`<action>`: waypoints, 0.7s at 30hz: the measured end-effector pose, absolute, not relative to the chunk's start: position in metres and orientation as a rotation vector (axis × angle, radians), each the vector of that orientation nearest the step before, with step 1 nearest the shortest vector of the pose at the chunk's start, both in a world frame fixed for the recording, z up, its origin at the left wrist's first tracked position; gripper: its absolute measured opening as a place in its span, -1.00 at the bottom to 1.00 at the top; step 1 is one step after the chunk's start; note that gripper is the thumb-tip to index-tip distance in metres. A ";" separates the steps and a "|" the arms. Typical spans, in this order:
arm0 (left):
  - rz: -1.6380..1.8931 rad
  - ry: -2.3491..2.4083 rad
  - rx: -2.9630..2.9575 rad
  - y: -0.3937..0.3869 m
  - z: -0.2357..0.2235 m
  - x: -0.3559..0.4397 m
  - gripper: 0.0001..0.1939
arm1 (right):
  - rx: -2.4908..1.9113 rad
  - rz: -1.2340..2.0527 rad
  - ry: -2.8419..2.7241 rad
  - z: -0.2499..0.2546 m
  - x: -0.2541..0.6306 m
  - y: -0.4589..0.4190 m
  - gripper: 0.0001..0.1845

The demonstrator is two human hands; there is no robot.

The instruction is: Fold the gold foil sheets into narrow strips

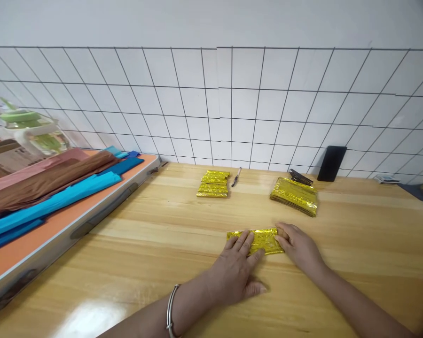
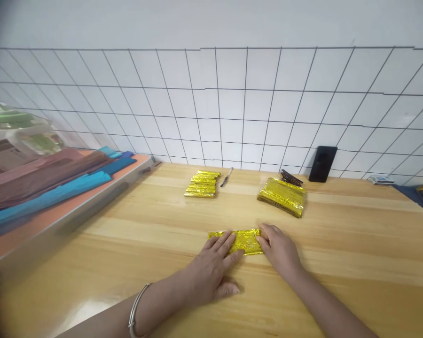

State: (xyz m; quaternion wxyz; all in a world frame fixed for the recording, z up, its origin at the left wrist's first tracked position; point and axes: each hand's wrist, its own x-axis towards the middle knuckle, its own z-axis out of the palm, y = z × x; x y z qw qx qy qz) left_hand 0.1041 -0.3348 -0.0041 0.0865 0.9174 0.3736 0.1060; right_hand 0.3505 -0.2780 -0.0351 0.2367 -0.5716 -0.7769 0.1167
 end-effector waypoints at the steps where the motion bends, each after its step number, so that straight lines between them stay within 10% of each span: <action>1: 0.323 1.119 2.745 -0.334 -0.004 0.104 -0.32 | -1.561 0.321 -2.128 -0.035 0.351 -0.278 -0.61; 21: 0.382 1.175 2.743 -0.328 -0.009 0.103 -0.25 | -1.482 0.554 -2.181 -0.015 0.354 -0.252 -0.59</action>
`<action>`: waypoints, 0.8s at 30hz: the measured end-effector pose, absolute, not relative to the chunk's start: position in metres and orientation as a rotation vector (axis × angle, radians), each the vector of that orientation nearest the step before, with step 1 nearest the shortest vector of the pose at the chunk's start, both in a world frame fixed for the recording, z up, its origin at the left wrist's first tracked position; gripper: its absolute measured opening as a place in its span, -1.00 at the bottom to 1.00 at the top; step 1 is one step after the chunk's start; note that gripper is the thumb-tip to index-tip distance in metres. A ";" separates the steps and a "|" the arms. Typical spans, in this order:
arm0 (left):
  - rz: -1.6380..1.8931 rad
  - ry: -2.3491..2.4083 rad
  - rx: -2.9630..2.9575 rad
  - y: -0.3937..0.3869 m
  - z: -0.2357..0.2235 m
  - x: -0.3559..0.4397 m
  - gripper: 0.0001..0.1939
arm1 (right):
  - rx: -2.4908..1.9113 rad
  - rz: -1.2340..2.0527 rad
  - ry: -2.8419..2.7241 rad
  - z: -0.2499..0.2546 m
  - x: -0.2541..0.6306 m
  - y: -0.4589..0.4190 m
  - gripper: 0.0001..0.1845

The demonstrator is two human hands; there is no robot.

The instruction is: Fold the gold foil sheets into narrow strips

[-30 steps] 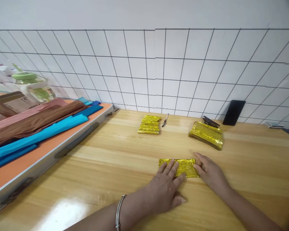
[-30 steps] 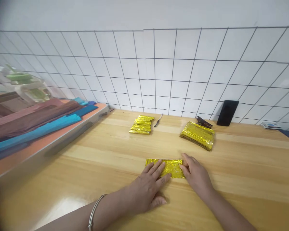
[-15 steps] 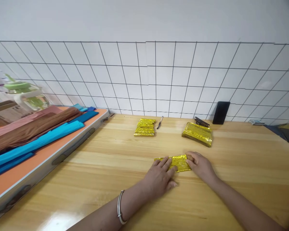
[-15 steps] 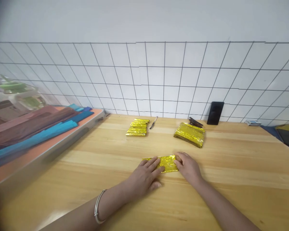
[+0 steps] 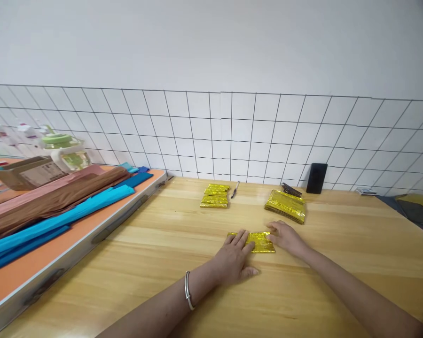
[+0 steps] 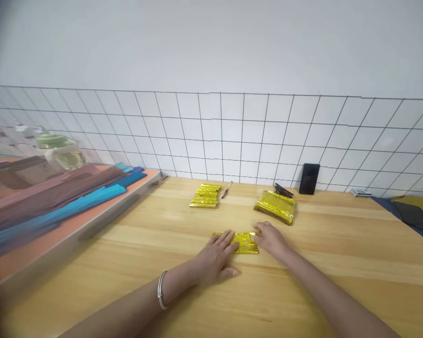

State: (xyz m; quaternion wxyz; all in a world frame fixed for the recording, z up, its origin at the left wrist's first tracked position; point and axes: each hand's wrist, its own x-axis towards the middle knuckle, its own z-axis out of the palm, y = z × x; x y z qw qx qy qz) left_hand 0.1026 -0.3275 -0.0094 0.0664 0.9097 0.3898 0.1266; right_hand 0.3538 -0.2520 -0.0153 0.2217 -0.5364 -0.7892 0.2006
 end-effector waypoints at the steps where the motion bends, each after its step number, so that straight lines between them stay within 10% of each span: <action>1: 0.377 1.165 2.741 -0.325 -0.009 0.102 -0.23 | -1.488 0.562 -2.193 -0.014 0.351 -0.247 -0.61; 10: 0.618 1.212 2.532 -0.272 -0.003 0.102 -0.76 | -1.486 0.689 -2.227 -0.011 0.335 -0.224 -0.81; 24: 0.768 1.452 2.321 -0.250 -0.019 0.099 -0.94 | -1.328 0.824 -1.899 -0.034 0.324 -0.225 -0.79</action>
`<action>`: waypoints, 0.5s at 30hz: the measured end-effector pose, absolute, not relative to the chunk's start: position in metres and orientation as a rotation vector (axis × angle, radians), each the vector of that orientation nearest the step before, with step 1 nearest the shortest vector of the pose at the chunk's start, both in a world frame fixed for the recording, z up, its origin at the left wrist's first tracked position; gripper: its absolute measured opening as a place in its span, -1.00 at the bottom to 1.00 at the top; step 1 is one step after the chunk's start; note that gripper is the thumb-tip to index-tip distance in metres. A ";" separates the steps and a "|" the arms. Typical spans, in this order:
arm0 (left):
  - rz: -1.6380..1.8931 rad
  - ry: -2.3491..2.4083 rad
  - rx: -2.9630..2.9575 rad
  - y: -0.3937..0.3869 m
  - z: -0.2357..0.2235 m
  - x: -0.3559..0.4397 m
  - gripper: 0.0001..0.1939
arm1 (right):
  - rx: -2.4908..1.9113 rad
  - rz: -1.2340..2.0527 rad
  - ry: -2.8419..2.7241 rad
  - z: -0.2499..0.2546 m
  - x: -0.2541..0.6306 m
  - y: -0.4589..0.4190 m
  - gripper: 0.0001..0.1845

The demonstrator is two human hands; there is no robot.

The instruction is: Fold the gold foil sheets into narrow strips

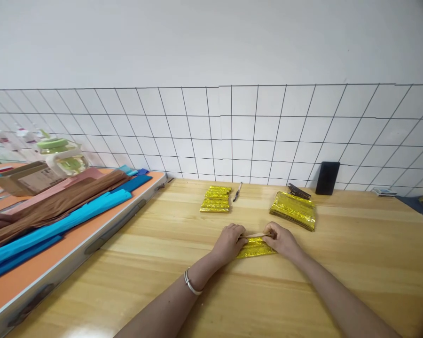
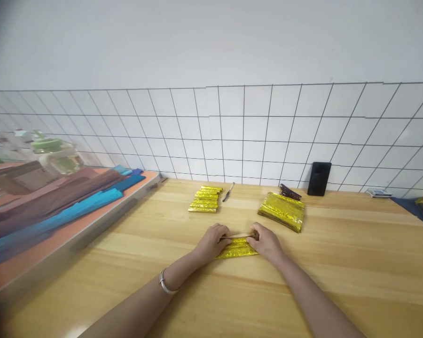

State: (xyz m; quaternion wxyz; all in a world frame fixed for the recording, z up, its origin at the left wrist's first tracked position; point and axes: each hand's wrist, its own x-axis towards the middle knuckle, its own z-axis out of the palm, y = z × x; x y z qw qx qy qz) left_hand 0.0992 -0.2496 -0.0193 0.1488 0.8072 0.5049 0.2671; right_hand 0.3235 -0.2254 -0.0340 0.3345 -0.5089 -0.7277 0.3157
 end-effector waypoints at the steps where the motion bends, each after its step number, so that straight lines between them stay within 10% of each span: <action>1: 0.768 1.446 2.309 -0.250 -0.020 0.099 -0.95 | -1.324 0.844 -1.874 -0.035 0.323 -0.225 -0.70; 5: 0.785 1.419 2.260 -0.252 -0.021 0.097 -0.93 | -1.302 0.967 -1.793 -0.036 0.325 -0.222 -0.44; 15: 0.865 1.355 2.171 -0.255 -0.014 0.099 -0.87 | -1.217 1.195 -1.780 -0.018 0.328 -0.227 -0.64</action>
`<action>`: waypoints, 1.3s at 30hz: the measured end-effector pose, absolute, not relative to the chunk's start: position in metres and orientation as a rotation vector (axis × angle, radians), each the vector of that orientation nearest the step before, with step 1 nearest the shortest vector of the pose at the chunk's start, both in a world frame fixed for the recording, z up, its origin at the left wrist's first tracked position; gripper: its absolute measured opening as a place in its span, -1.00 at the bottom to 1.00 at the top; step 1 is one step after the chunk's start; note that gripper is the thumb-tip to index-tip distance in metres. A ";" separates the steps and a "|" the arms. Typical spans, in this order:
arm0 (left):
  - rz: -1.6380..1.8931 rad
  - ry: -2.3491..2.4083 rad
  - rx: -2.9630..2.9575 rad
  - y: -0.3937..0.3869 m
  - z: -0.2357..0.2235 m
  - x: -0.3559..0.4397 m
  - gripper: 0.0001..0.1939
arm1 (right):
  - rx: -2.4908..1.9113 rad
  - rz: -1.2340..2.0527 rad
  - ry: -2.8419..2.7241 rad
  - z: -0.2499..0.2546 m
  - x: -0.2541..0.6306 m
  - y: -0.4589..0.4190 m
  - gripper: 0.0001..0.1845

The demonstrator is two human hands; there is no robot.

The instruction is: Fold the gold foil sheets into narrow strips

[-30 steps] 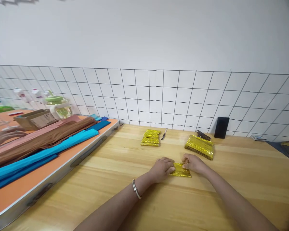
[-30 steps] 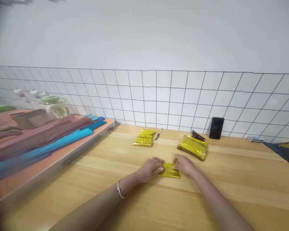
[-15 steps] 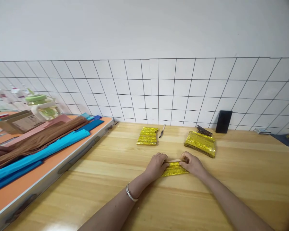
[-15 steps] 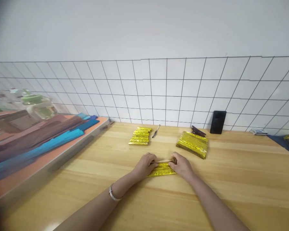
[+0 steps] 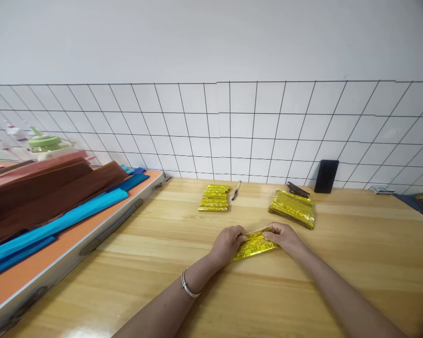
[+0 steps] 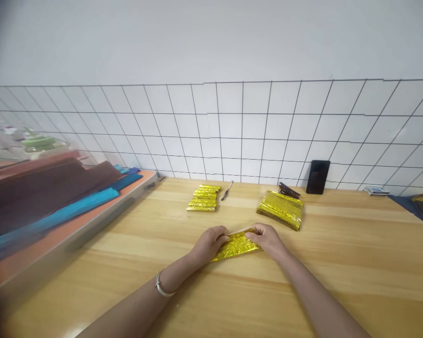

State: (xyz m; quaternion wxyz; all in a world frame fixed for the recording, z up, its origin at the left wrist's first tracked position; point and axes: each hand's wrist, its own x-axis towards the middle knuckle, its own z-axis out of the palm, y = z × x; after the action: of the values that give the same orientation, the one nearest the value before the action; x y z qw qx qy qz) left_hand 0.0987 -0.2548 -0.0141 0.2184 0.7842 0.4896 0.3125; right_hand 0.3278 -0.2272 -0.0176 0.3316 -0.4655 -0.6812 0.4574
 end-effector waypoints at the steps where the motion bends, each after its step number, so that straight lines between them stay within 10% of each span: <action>1: 0.874 1.348 2.163 -0.255 -0.014 0.099 -0.86 | -1.215 1.200 -1.769 -0.017 0.328 -0.228 -0.64; 39: 1.519 1.088 1.149 -0.253 -0.010 0.093 -0.77 | -1.212 0.985 -1.611 -0.015 0.323 -0.238 -0.57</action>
State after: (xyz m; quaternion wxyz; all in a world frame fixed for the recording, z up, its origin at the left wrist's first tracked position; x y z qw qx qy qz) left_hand 0.0931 -0.2526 -0.0101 0.4565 0.4660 0.4412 0.6163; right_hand 0.3228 -0.2377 -0.0146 0.4342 -0.4865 -0.6468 0.3955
